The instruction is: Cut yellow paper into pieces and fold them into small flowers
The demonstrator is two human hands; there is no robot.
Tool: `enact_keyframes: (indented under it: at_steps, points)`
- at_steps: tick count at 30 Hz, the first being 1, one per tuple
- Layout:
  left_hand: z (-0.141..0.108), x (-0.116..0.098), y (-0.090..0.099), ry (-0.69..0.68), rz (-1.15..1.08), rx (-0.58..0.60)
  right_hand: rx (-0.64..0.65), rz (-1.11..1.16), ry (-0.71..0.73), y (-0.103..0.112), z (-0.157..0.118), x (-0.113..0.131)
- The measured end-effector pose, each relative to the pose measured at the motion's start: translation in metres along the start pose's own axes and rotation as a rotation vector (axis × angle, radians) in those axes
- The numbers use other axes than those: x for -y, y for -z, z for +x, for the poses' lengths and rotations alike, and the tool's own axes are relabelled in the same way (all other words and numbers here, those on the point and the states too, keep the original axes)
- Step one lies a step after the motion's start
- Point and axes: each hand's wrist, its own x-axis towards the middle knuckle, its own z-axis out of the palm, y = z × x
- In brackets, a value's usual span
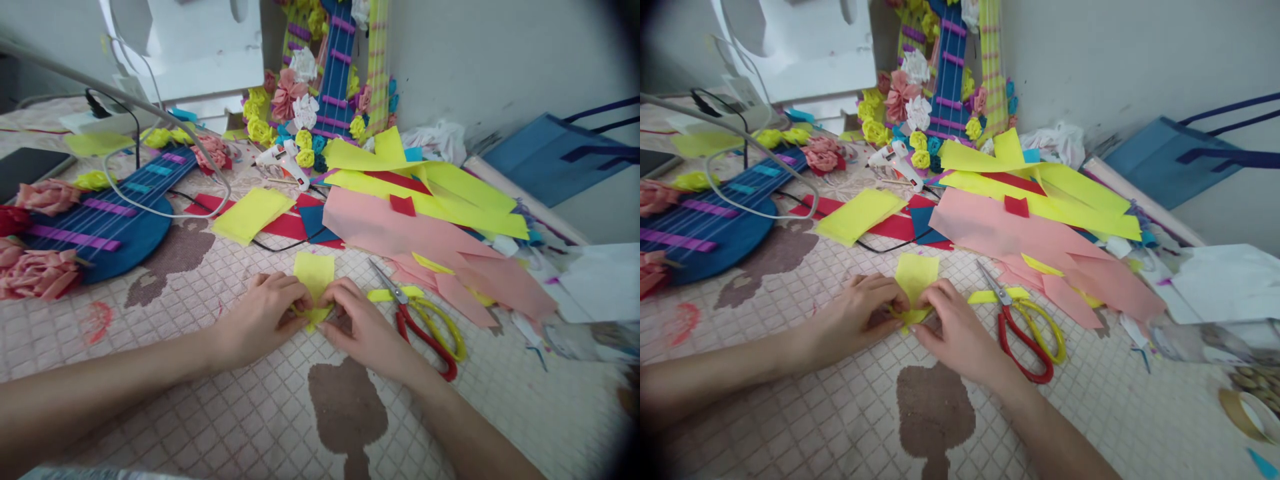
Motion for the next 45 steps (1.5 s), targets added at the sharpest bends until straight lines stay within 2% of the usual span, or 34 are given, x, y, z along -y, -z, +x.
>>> enact_keyframes:
  at_steps: [13, 24, 32, 45]
  points:
    - [0.001, -0.002, -0.001, 0.030, 0.004, -0.009, -0.097, -0.030, -0.039, -0.011, 0.001, -0.002]
    - [0.003, -0.002, 0.005, 0.064, -0.046, -0.015, -0.124, -0.060, -0.058, -0.014, 0.004, -0.001]
    - [0.005, -0.002, -0.001, 0.038, 0.084, -0.037, -0.126, -0.093, -0.076, -0.015, 0.004, 0.000]
    - [0.005, -0.003, -0.002, 0.038, 0.079, -0.037, -0.136, -0.090, -0.075, -0.017, 0.004, 0.000]
